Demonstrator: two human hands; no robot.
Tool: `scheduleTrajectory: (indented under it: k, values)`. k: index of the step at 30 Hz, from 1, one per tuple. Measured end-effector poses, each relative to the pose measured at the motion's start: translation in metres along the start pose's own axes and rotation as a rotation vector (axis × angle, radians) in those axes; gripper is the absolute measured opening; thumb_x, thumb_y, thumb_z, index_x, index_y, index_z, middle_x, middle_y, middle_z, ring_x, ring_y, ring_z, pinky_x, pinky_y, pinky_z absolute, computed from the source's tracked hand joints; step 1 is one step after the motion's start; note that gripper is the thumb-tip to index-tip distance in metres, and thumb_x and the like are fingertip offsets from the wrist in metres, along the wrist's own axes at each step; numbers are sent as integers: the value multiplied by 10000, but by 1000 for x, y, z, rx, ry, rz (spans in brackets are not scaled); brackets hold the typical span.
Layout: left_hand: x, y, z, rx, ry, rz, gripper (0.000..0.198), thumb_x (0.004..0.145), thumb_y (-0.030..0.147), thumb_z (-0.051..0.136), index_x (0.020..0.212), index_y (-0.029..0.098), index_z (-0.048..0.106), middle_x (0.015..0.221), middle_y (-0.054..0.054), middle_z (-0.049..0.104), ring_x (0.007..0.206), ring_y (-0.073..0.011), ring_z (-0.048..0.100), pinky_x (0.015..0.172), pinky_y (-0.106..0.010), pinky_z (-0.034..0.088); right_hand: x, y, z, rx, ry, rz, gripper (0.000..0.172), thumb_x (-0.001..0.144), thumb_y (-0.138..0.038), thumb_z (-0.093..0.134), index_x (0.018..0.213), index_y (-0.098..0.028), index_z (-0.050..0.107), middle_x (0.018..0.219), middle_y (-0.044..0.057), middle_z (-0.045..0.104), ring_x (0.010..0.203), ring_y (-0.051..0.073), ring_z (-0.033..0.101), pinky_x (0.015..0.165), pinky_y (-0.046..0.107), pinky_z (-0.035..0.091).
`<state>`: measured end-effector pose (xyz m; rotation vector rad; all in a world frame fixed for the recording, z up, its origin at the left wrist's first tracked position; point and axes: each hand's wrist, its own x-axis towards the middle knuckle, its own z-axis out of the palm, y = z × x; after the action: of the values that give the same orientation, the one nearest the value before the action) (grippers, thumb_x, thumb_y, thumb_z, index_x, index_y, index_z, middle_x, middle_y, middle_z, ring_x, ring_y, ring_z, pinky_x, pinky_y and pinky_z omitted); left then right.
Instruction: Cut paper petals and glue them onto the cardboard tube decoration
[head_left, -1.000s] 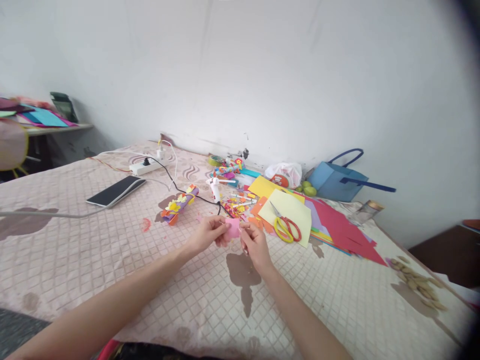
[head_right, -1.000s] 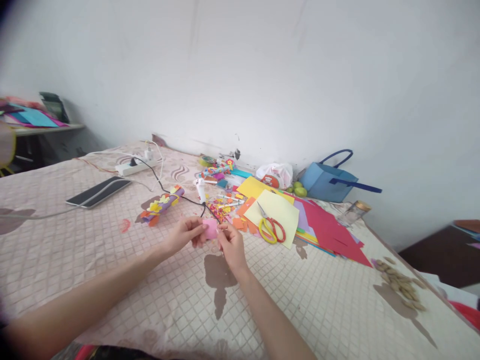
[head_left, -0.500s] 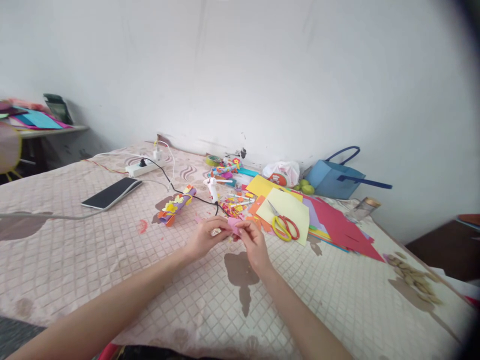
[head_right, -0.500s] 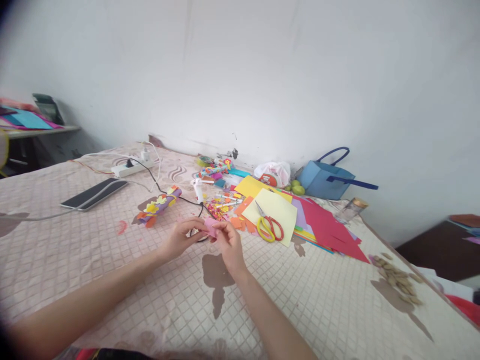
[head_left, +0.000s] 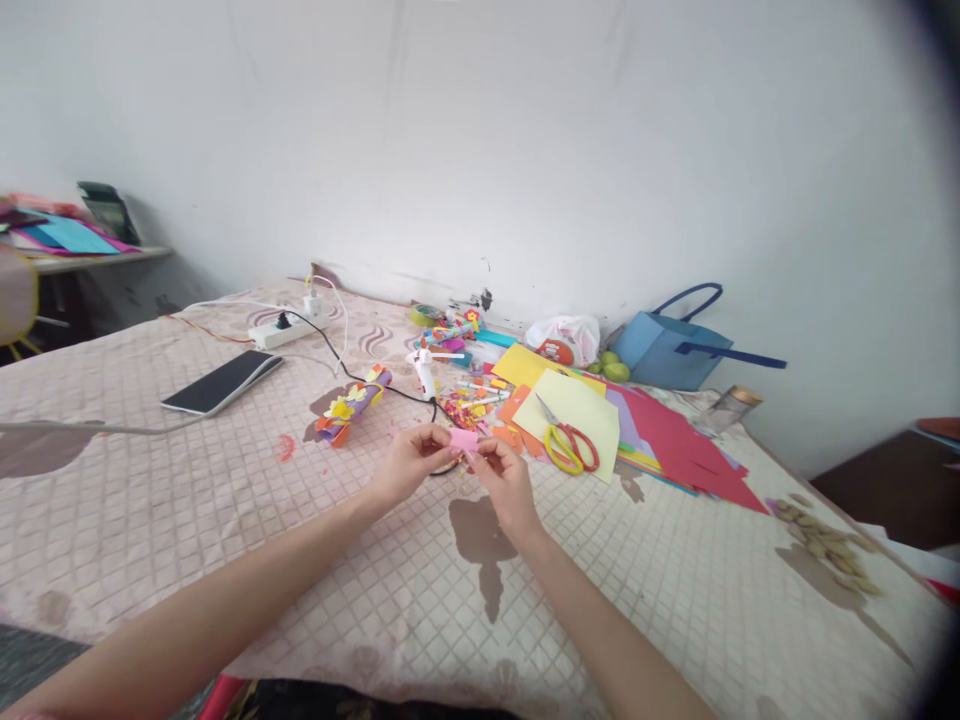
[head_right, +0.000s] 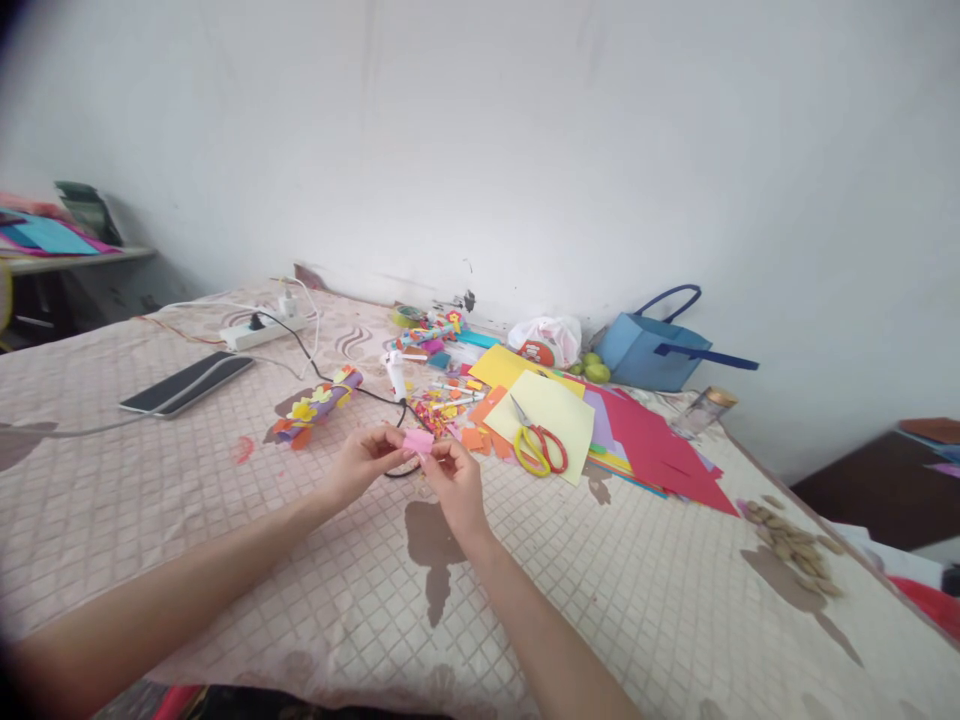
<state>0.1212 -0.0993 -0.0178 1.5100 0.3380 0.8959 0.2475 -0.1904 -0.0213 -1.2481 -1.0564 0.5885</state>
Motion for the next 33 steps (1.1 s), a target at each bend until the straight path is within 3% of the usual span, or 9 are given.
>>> scheduleTrajectory:
  k: [7, 14, 22, 25, 33]
  values:
    - [-1, 1, 4, -69, 4, -136, 259, 631, 325, 723, 659, 114, 577, 623, -10, 592, 575, -105, 540, 552, -220, 404, -1, 0, 4, 96, 64, 74, 115, 727, -272, 622, 725, -185, 547, 661, -19, 552, 593, 116, 532, 580, 251, 449]
    - [-2, 3, 6, -96, 49, -140, 286, 633, 340, 720, 667, 121, 540, 586, 8, 587, 535, -90, 532, 513, -204, 386, -3, -1, 8, 110, 59, 67, 127, 738, -261, 615, 722, -182, 517, 651, -22, 549, 604, 113, 547, 586, 244, 451]
    - [-4, 5, 9, -164, 104, -173, 365, 598, 308, 749, 789, 144, 485, 653, 5, 613, 587, -121, 596, 564, -236, 442, -3, 0, 11, 183, 75, 81, 254, 723, -229, 621, 929, -221, 472, 735, -17, 587, 641, 121, 562, 594, 250, 469]
    - [-4, 6, 9, -186, 88, -183, 397, 605, 301, 745, 861, 147, 483, 676, 0, 622, 608, -131, 611, 586, -249, 455, -3, 0, 10, 176, 50, 96, 200, 724, -256, 621, 887, -206, 515, 775, 1, 591, 646, 117, 554, 582, 242, 466]
    - [-4, 4, 9, -149, 42, -162, 342, 637, 317, 721, 835, 134, 510, 715, -15, 614, 638, -111, 582, 592, -227, 440, -2, -1, 7, 111, 47, 119, 156, 746, -315, 604, 698, -181, 541, 622, -27, 525, 531, 91, 499, 504, 214, 427]
